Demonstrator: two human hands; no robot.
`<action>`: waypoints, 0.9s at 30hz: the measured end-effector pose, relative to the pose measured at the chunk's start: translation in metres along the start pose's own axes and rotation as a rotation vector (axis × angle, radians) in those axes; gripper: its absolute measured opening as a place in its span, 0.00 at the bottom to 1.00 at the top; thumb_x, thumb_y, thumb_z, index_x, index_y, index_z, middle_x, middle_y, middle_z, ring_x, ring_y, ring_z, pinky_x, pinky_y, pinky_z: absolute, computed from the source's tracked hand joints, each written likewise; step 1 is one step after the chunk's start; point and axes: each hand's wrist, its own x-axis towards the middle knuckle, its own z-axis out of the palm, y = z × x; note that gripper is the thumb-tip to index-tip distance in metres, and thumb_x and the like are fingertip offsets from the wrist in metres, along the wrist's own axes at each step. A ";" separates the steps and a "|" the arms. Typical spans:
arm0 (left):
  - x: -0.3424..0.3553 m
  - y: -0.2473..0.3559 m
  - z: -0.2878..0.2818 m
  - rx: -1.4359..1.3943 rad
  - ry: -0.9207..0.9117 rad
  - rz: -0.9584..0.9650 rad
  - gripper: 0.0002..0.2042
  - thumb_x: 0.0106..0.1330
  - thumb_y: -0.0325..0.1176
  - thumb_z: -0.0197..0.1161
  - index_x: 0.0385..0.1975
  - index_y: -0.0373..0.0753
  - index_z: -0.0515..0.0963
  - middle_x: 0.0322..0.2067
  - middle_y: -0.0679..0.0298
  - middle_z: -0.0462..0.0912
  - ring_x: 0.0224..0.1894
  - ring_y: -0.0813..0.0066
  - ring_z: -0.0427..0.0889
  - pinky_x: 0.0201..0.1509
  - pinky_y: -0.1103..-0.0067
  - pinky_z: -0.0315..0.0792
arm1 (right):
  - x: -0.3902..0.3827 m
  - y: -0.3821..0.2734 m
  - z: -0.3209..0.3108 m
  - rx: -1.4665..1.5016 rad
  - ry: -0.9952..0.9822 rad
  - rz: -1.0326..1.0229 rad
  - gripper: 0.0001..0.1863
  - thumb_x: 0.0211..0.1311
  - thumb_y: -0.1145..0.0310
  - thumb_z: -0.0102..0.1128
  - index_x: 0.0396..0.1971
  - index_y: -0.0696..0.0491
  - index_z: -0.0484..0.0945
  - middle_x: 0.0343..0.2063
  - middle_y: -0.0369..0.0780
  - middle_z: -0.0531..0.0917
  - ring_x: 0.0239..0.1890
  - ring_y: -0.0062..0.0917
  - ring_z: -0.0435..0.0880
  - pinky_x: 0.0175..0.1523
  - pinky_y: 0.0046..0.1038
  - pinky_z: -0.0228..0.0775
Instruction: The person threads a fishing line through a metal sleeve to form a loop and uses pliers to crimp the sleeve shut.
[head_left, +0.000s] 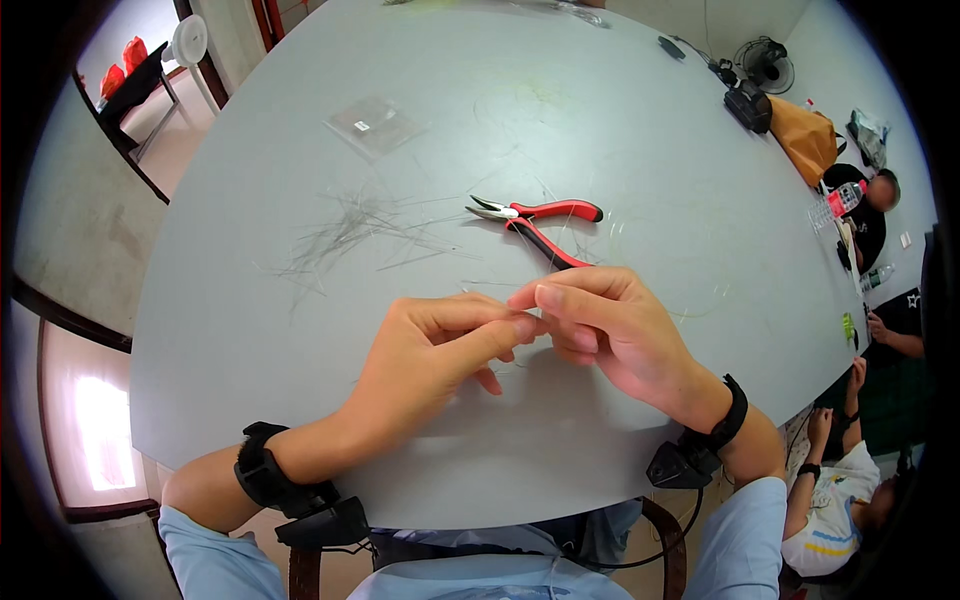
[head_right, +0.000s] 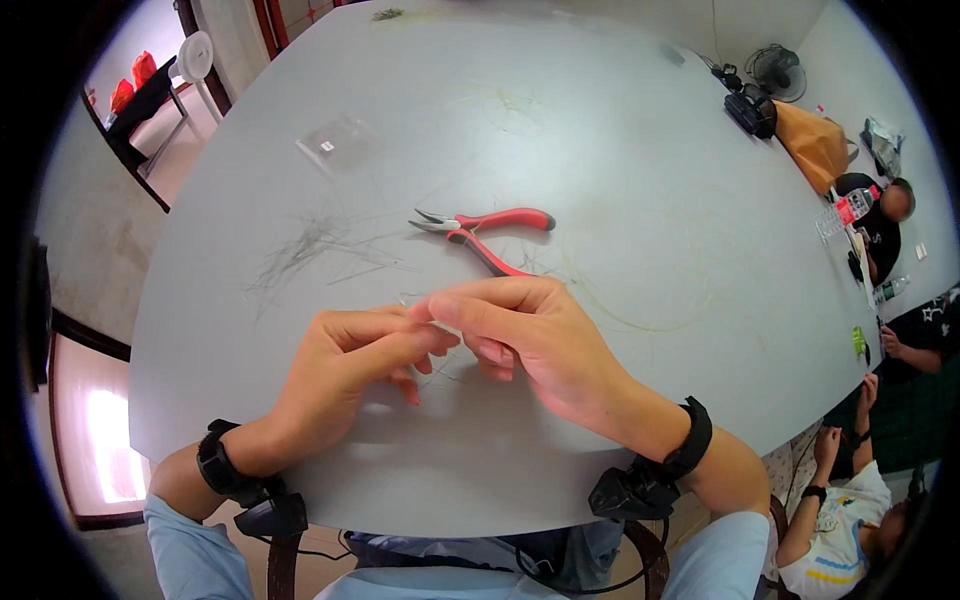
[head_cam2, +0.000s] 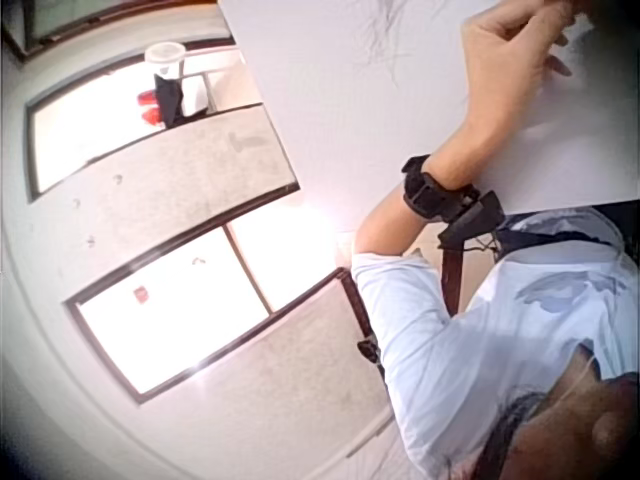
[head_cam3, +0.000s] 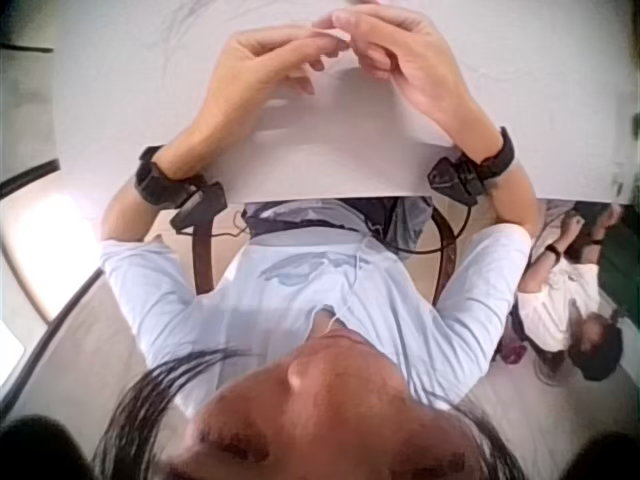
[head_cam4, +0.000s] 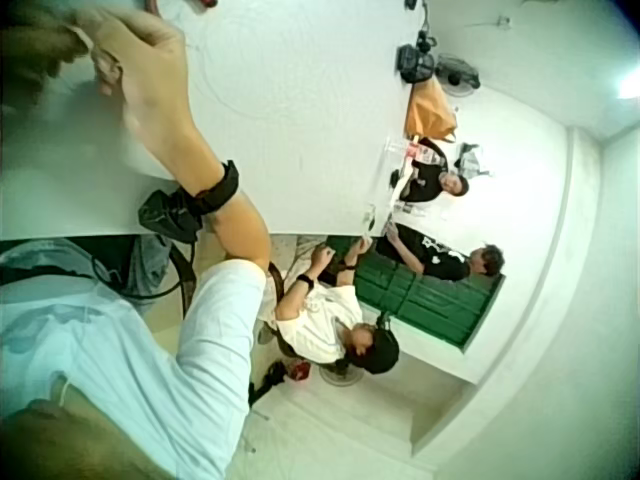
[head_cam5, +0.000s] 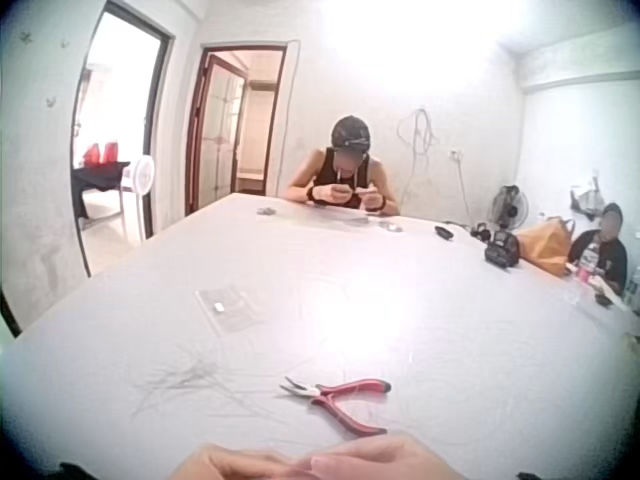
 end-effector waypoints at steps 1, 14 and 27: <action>0.000 0.000 0.000 -0.028 -0.005 -0.012 0.10 0.61 0.32 0.58 0.36 0.33 0.80 0.32 0.64 0.78 0.33 0.81 0.74 0.31 0.82 0.72 | 0.000 -0.001 0.001 0.014 0.002 0.010 0.11 0.59 0.64 0.57 0.35 0.55 0.82 0.20 0.29 0.75 0.19 0.09 0.60 0.22 0.15 0.50; 0.002 -0.004 0.000 -0.087 -0.030 0.038 0.10 0.60 0.33 0.60 0.36 0.35 0.81 0.34 0.64 0.81 0.33 0.82 0.75 0.35 0.83 0.72 | 0.000 0.003 0.000 -0.001 -0.044 0.031 0.11 0.60 0.64 0.56 0.36 0.54 0.81 0.26 0.31 0.80 0.24 0.08 0.69 0.24 0.14 0.54; 0.000 0.000 0.000 -0.120 -0.062 -0.029 0.10 0.61 0.34 0.59 0.36 0.35 0.81 0.34 0.62 0.82 0.36 0.79 0.77 0.37 0.80 0.73 | 0.000 0.004 0.000 0.055 -0.067 0.040 0.12 0.60 0.64 0.56 0.36 0.55 0.81 0.27 0.32 0.80 0.26 0.09 0.71 0.23 0.13 0.54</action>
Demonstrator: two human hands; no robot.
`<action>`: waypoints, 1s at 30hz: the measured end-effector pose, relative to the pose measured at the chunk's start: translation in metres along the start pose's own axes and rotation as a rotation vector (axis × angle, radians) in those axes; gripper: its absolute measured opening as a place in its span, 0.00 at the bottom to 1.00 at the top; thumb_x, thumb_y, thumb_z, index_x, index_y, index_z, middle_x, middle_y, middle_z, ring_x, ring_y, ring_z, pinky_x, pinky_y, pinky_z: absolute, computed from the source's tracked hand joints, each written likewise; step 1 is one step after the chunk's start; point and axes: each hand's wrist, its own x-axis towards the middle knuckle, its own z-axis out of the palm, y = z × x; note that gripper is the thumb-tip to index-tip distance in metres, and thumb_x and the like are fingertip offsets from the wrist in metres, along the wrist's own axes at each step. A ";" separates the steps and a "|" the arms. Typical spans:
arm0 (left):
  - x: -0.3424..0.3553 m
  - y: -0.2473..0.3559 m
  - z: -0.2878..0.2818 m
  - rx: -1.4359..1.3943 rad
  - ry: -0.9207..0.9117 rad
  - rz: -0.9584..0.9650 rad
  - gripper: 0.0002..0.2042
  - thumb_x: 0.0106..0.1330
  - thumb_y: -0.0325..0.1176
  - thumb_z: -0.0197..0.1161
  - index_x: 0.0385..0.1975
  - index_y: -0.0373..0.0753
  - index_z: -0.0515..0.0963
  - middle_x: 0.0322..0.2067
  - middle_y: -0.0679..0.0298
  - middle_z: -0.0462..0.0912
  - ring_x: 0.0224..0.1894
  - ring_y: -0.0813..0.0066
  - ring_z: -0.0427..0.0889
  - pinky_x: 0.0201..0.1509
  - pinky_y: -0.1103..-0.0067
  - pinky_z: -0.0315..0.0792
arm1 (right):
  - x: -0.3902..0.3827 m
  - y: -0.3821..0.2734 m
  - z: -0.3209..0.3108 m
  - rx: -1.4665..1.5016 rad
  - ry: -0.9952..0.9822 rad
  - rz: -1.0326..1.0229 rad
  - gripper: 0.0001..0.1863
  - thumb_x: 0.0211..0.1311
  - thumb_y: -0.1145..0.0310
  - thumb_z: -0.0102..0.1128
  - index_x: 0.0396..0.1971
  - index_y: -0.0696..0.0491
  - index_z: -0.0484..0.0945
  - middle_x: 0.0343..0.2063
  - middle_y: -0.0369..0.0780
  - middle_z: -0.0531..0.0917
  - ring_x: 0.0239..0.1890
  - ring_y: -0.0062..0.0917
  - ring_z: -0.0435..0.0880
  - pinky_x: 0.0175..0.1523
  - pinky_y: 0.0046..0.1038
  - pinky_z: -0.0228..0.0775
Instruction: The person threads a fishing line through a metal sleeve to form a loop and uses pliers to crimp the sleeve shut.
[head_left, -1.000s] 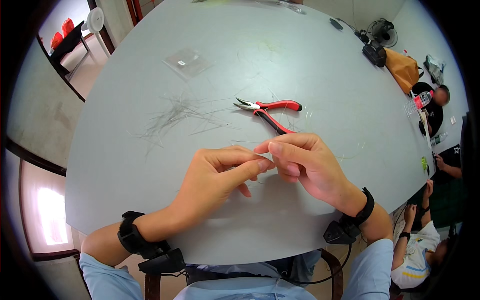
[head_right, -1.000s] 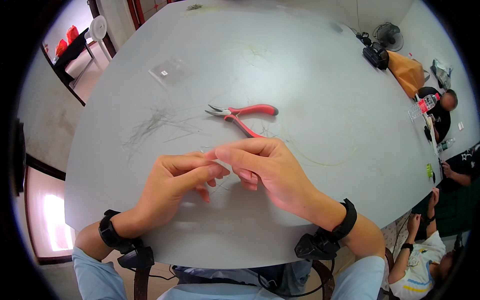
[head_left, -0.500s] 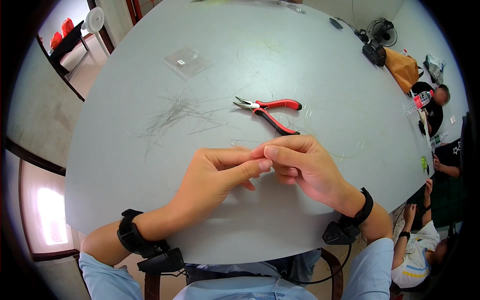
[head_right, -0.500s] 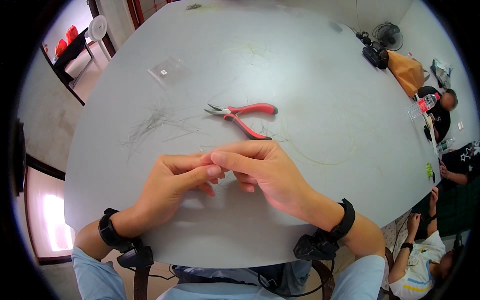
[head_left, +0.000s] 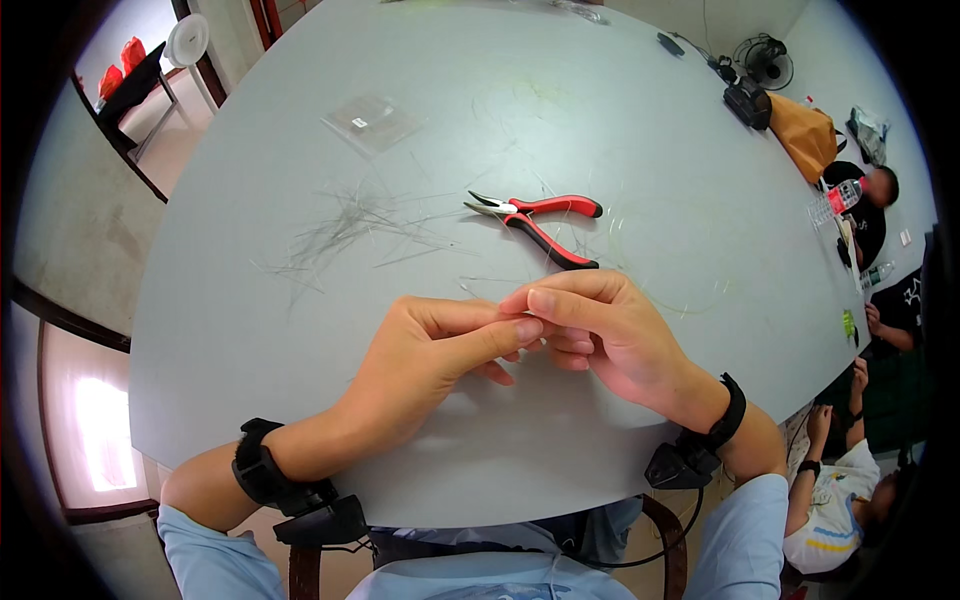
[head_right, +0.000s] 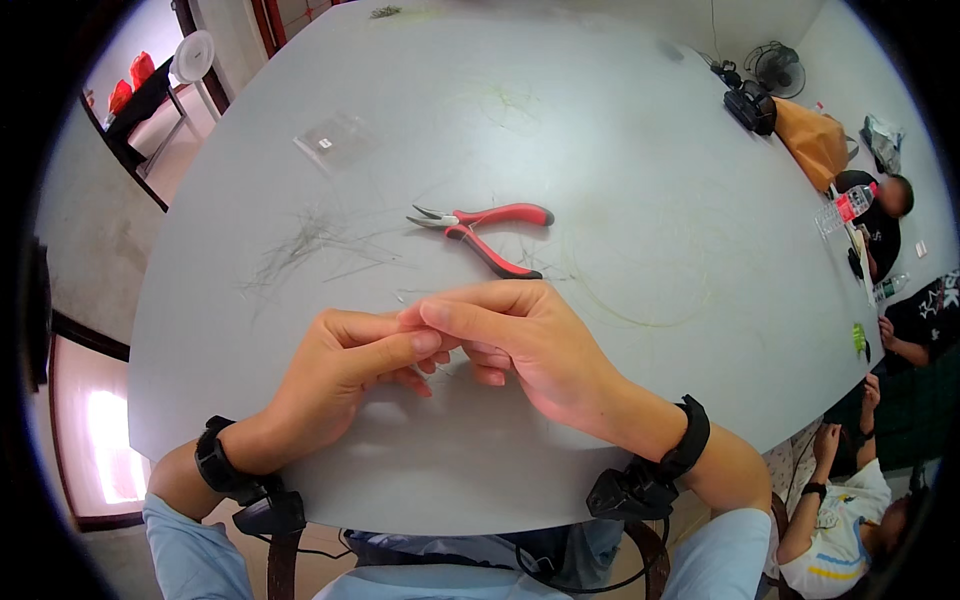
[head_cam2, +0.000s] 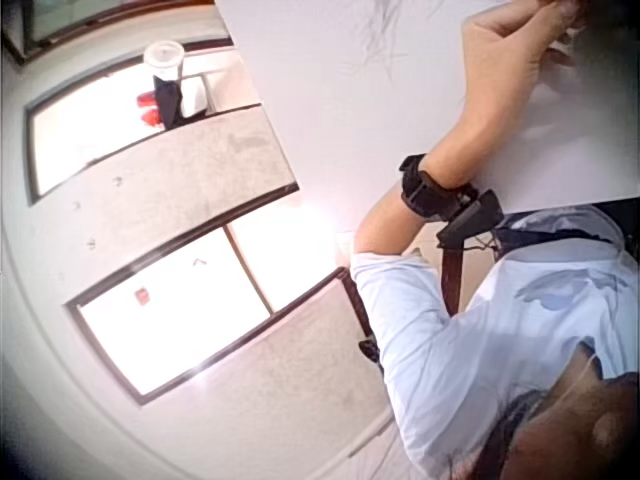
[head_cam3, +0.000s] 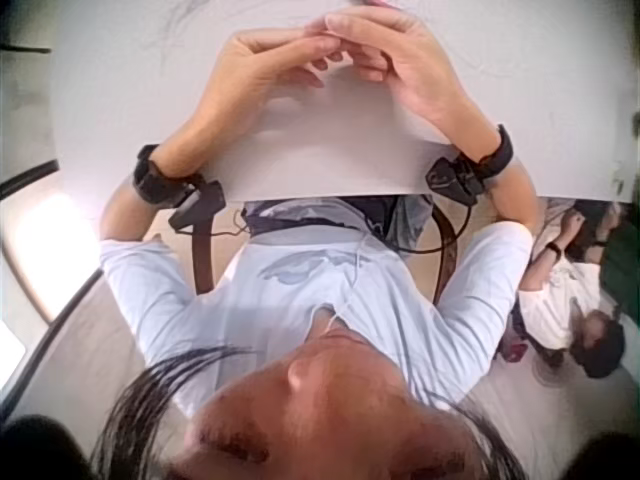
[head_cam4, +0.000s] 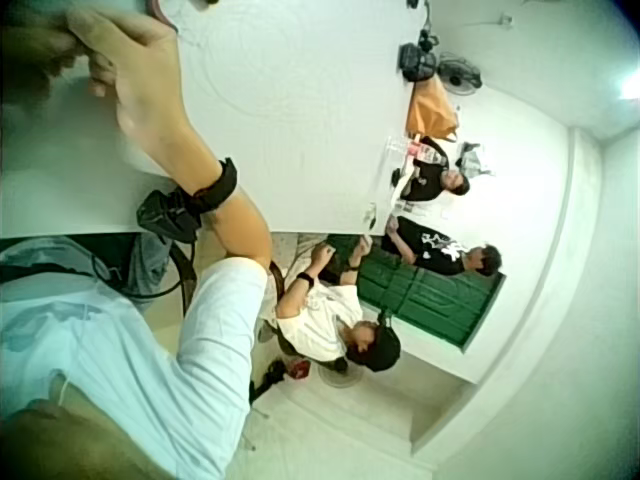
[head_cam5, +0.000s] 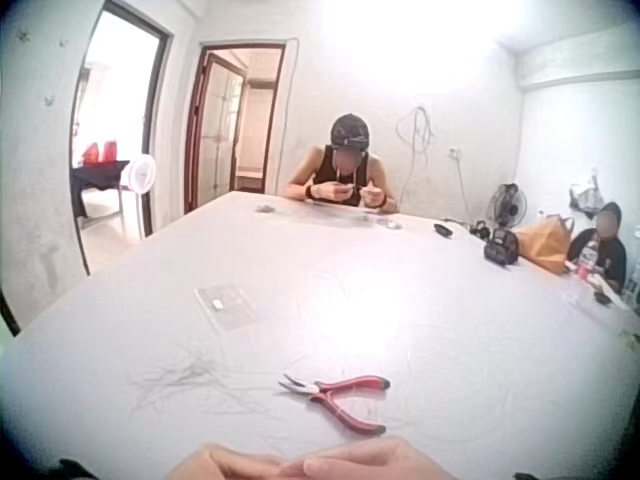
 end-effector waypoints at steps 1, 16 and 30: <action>0.000 0.000 0.000 0.001 -0.003 0.000 0.10 0.61 0.34 0.59 0.36 0.35 0.81 0.34 0.61 0.82 0.36 0.79 0.77 0.37 0.80 0.73 | 0.000 0.000 0.000 0.001 0.002 -0.004 0.12 0.60 0.64 0.56 0.36 0.55 0.81 0.27 0.33 0.80 0.26 0.09 0.72 0.23 0.13 0.54; 0.002 -0.003 -0.001 -0.062 -0.018 -0.036 0.11 0.62 0.35 0.59 0.37 0.34 0.81 0.35 0.61 0.81 0.37 0.79 0.76 0.40 0.80 0.73 | 0.000 0.002 0.000 0.043 -0.007 -0.021 0.11 0.61 0.64 0.56 0.35 0.56 0.80 0.25 0.33 0.79 0.24 0.10 0.70 0.22 0.14 0.53; 0.001 0.003 0.002 -0.060 -0.055 -0.038 0.15 0.64 0.37 0.55 0.40 0.31 0.77 0.35 0.56 0.80 0.40 0.72 0.78 0.44 0.76 0.72 | 0.000 0.001 -0.001 0.084 0.006 0.041 0.12 0.61 0.64 0.54 0.37 0.56 0.79 0.21 0.30 0.75 0.18 0.10 0.59 0.22 0.15 0.50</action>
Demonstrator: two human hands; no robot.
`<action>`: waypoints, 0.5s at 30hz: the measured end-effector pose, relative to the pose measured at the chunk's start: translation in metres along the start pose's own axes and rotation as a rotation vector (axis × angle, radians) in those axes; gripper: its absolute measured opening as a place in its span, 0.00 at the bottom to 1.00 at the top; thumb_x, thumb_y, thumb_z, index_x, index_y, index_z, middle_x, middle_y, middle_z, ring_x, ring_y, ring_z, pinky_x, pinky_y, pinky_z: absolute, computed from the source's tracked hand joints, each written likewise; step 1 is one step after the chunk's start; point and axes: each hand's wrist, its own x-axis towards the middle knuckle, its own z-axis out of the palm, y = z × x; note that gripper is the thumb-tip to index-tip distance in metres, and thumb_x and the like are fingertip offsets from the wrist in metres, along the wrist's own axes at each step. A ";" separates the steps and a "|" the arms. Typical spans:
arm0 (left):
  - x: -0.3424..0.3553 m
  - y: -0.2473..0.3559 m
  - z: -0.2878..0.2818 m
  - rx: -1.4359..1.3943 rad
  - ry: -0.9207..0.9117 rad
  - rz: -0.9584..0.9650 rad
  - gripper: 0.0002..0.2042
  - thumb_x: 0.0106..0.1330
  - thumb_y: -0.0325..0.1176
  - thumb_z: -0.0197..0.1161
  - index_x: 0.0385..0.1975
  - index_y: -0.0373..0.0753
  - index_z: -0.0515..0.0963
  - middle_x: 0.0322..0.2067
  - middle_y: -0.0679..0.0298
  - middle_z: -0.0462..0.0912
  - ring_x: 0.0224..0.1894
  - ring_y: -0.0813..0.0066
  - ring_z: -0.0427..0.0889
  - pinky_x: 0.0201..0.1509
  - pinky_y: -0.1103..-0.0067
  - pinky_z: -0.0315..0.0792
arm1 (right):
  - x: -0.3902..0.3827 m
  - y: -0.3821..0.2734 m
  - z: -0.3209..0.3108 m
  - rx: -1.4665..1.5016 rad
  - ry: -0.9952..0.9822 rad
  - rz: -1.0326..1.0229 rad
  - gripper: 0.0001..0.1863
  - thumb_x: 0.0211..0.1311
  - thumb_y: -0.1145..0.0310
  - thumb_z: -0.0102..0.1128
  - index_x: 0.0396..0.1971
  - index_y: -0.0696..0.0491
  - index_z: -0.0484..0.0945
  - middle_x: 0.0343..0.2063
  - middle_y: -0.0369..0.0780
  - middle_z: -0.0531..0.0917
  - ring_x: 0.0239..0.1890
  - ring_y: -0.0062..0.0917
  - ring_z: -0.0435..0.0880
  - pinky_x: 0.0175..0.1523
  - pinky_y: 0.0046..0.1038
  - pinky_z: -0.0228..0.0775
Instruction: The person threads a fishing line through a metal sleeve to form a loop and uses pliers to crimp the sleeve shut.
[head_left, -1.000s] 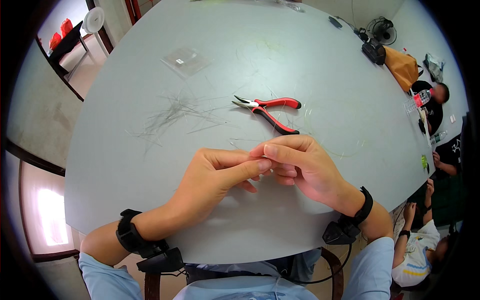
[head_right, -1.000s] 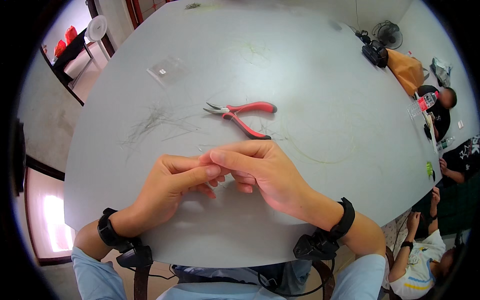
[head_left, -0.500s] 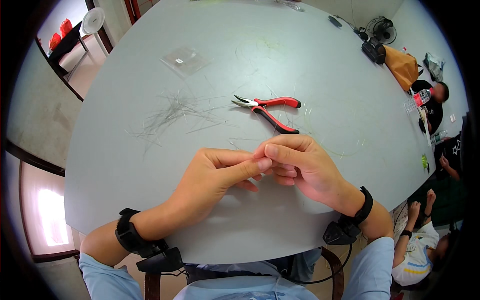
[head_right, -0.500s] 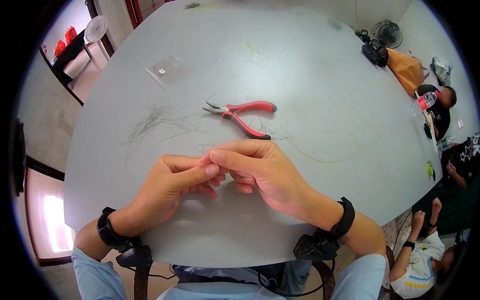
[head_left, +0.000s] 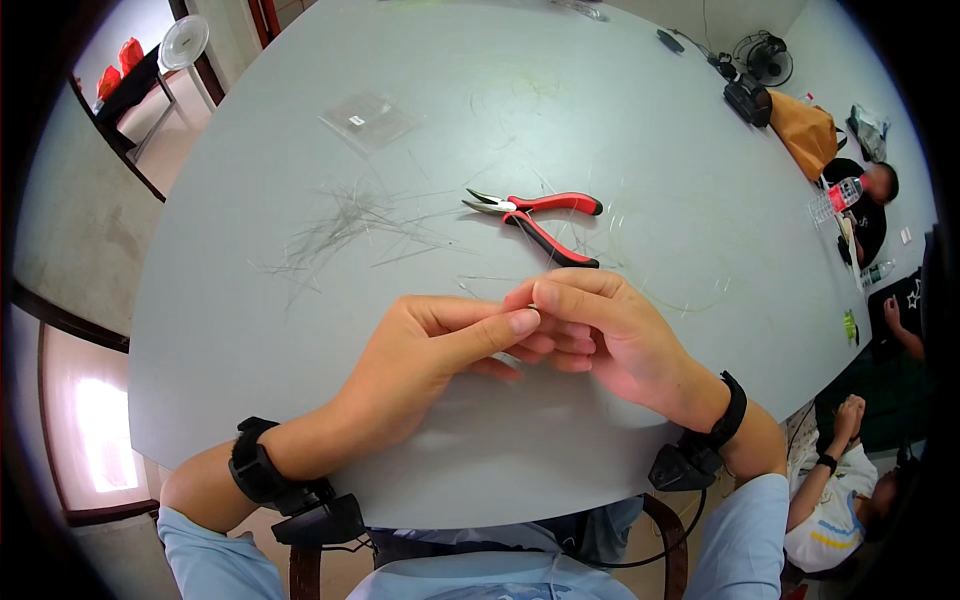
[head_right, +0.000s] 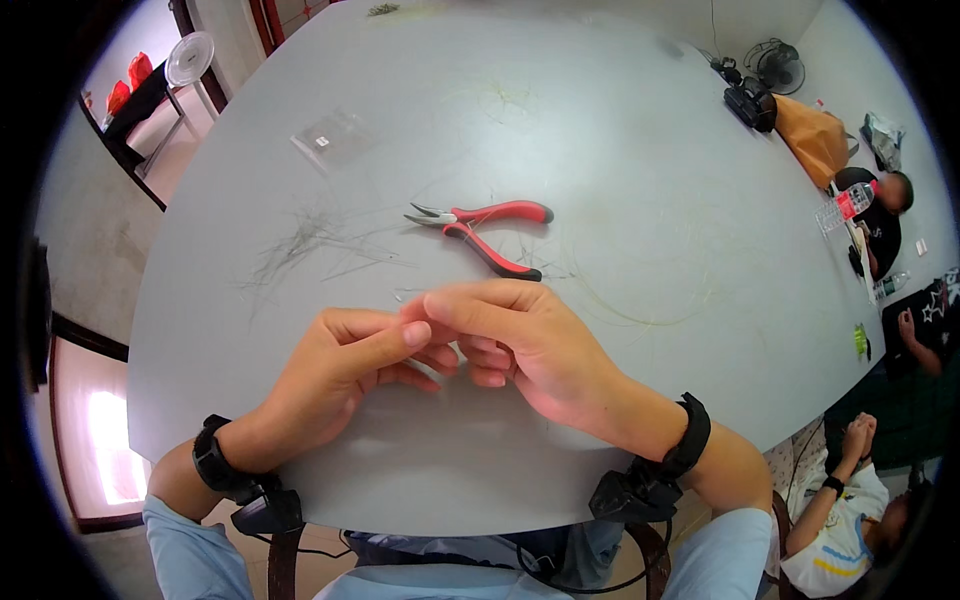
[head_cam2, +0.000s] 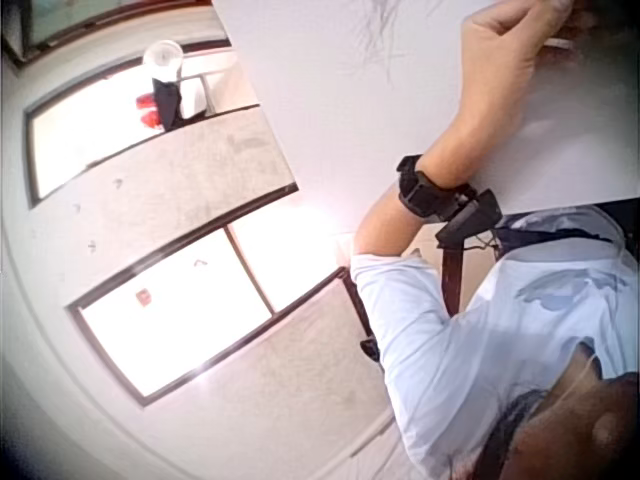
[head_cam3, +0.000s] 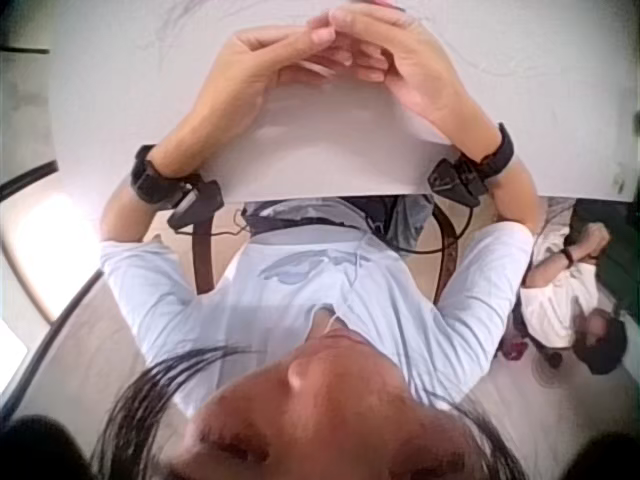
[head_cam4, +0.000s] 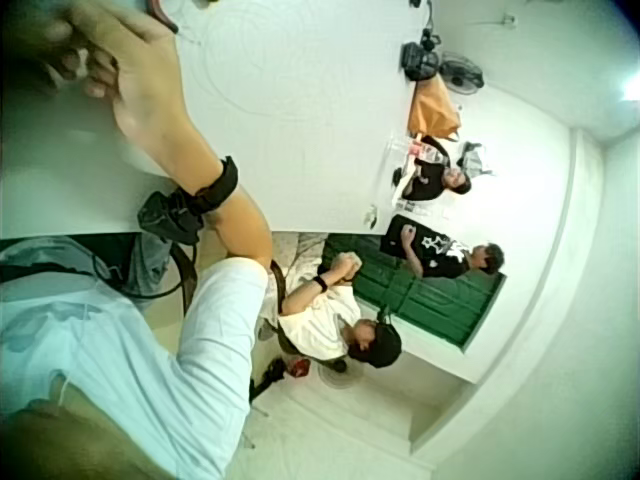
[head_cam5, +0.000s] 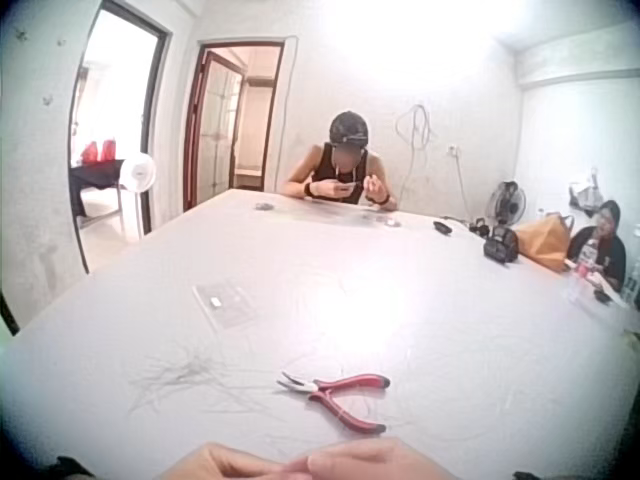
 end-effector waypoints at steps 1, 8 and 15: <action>0.000 0.000 0.000 0.013 0.006 0.010 0.16 0.64 0.39 0.55 0.40 0.31 0.77 0.35 0.56 0.80 0.40 0.71 0.78 0.44 0.75 0.72 | 0.000 -0.002 0.001 0.019 0.011 0.000 0.13 0.61 0.64 0.53 0.38 0.57 0.79 0.19 0.28 0.73 0.18 0.09 0.58 0.22 0.15 0.49; 0.001 -0.002 -0.002 -0.050 -0.001 0.007 0.18 0.65 0.40 0.50 0.42 0.28 0.76 0.36 0.53 0.80 0.41 0.68 0.78 0.45 0.74 0.72 | -0.001 -0.003 0.003 0.070 0.059 -0.002 0.14 0.62 0.64 0.52 0.39 0.58 0.78 0.14 0.26 0.56 0.16 0.09 0.55 0.21 0.16 0.47; 0.000 0.000 -0.002 -0.072 -0.010 -0.041 0.18 0.66 0.38 0.49 0.44 0.27 0.74 0.37 0.53 0.79 0.41 0.65 0.79 0.43 0.73 0.74 | 0.000 -0.002 -0.001 0.062 0.005 -0.056 0.14 0.62 0.63 0.53 0.39 0.59 0.77 0.15 0.26 0.61 0.17 0.09 0.56 0.21 0.15 0.48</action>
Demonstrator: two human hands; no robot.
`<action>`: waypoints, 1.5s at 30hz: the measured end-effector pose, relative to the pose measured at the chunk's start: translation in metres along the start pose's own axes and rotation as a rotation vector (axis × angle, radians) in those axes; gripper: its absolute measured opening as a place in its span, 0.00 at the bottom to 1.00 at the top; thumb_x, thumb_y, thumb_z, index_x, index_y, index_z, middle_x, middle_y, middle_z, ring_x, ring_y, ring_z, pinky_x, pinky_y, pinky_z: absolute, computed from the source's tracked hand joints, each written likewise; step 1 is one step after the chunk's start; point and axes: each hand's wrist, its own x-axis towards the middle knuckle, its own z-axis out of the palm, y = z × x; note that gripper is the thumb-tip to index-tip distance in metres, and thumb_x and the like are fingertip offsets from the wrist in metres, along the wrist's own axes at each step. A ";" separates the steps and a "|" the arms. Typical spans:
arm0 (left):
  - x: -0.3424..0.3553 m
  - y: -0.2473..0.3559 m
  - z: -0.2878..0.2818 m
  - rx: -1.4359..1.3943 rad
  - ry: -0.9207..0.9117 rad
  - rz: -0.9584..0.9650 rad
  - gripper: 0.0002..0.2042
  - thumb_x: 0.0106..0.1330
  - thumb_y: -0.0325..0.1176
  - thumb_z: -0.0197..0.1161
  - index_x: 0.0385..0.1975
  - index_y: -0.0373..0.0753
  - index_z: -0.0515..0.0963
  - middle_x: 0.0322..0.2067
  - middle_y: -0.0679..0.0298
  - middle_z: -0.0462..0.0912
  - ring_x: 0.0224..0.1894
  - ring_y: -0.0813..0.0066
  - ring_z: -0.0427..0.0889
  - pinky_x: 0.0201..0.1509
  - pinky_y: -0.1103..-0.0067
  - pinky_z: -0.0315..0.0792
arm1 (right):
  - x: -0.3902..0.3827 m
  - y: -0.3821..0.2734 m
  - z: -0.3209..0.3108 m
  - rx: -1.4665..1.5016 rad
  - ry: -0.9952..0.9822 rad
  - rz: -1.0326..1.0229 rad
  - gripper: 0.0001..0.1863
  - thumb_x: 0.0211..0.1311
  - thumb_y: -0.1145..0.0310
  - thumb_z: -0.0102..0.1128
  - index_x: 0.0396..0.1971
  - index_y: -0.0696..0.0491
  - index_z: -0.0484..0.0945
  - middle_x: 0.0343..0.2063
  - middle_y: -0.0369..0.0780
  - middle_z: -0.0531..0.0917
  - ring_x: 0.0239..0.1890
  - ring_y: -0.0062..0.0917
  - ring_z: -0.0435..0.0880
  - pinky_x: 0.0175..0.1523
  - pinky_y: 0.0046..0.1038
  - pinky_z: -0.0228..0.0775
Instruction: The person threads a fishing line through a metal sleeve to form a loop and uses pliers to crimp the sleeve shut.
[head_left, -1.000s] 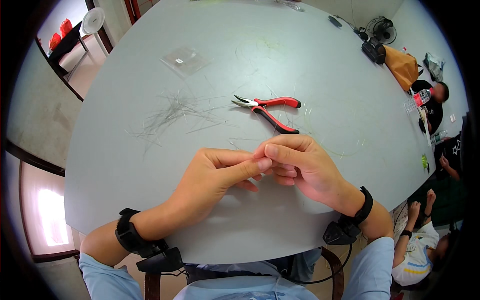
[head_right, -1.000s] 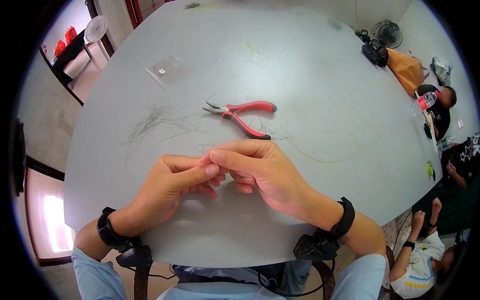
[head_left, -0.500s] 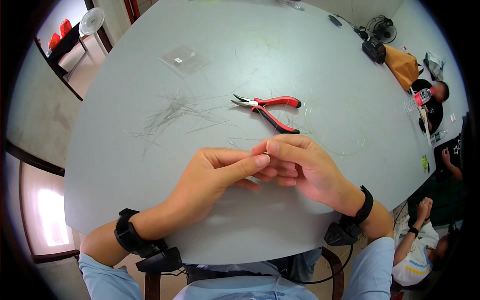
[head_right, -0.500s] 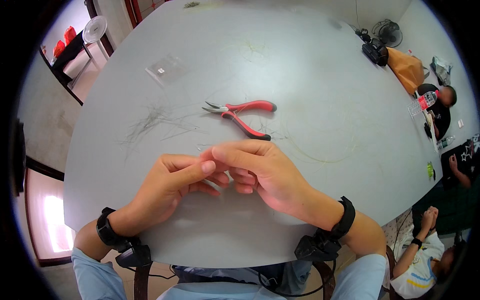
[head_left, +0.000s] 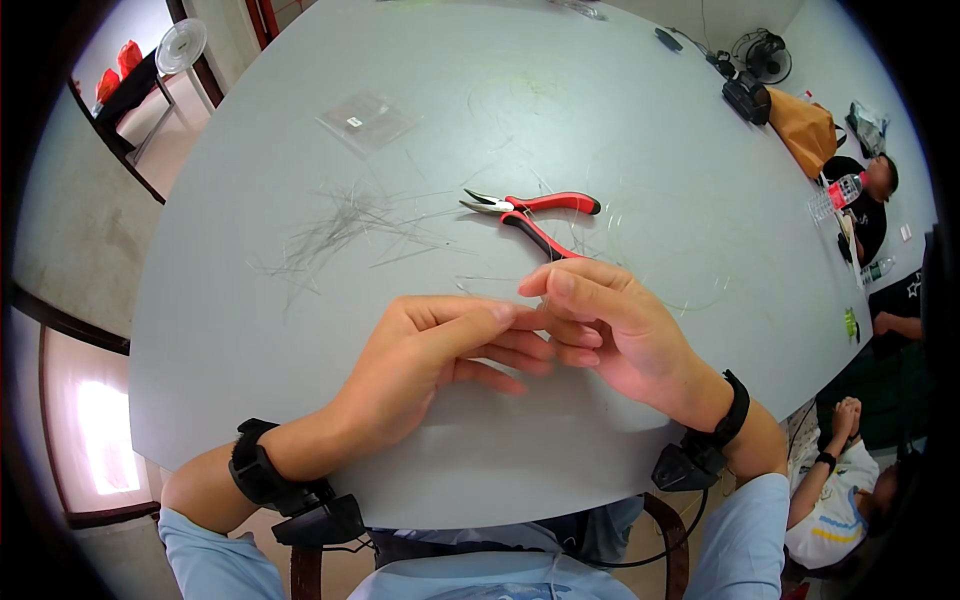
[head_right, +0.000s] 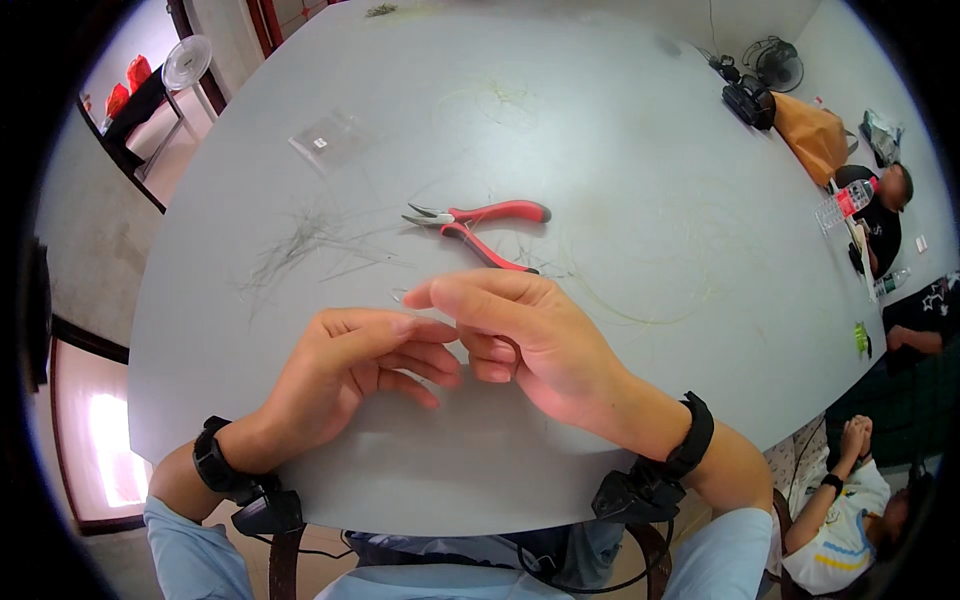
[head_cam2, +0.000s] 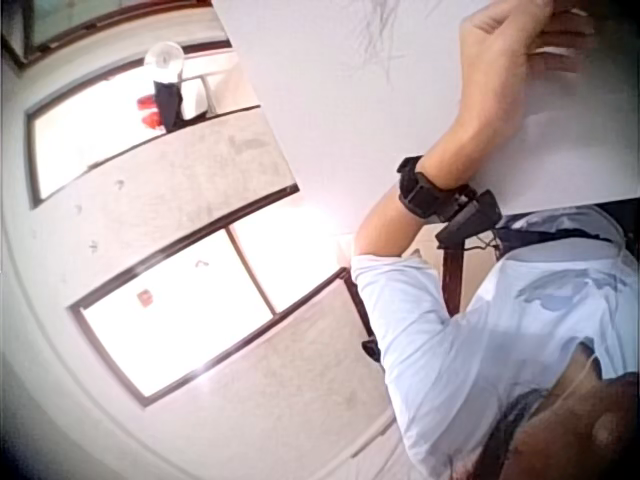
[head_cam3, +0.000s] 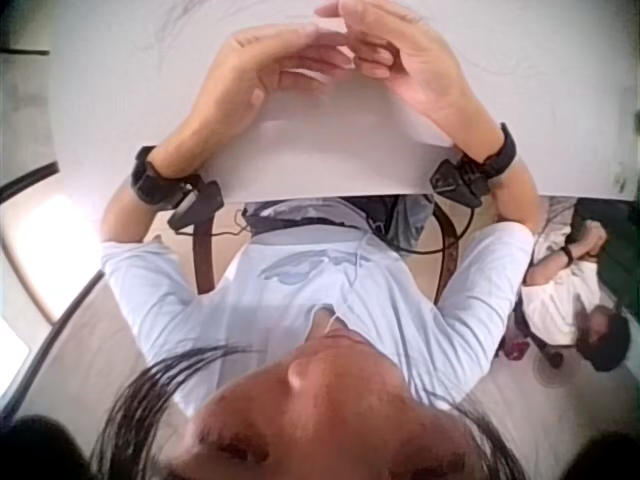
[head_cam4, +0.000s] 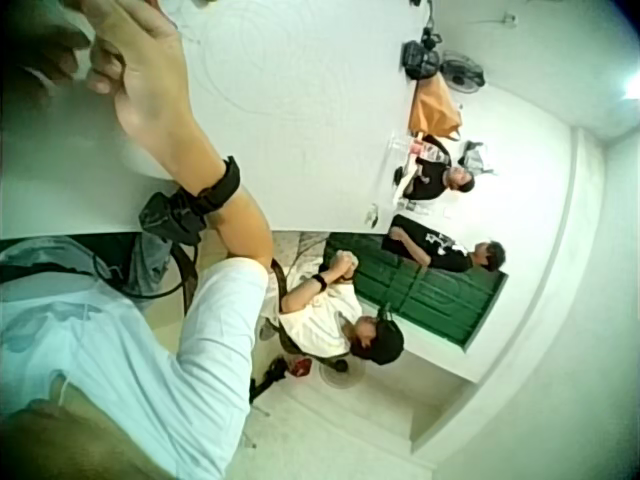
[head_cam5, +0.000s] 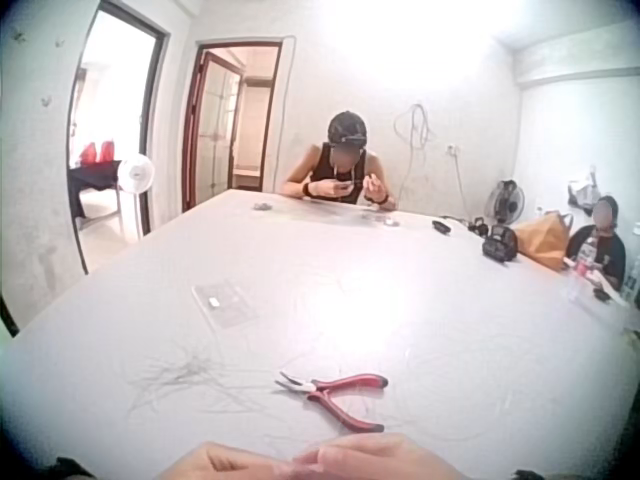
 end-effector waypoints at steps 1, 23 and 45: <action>0.000 0.000 0.000 -0.015 -0.011 -0.014 0.18 0.66 0.37 0.48 0.44 0.28 0.74 0.38 0.52 0.79 0.41 0.64 0.80 0.42 0.73 0.74 | -0.001 0.000 0.000 -0.016 -0.010 -0.012 0.14 0.62 0.63 0.53 0.38 0.58 0.78 0.15 0.26 0.63 0.17 0.09 0.57 0.21 0.15 0.49; 0.001 -0.006 0.000 -0.059 -0.073 0.099 0.11 0.66 0.33 0.53 0.39 0.31 0.76 0.30 0.61 0.77 0.33 0.73 0.78 0.42 0.75 0.74 | -0.001 0.005 0.003 -0.238 -0.017 -0.134 0.11 0.61 0.65 0.55 0.35 0.55 0.81 0.28 0.32 0.82 0.25 0.10 0.75 0.22 0.12 0.54; -0.004 0.000 0.002 0.073 -0.038 0.105 0.09 0.61 0.29 0.56 0.32 0.29 0.80 0.27 0.60 0.80 0.30 0.77 0.76 0.38 0.81 0.70 | 0.002 0.004 -0.006 -0.196 -0.158 -0.158 0.12 0.62 0.66 0.52 0.35 0.59 0.80 0.26 0.35 0.79 0.24 0.14 0.71 0.26 0.16 0.61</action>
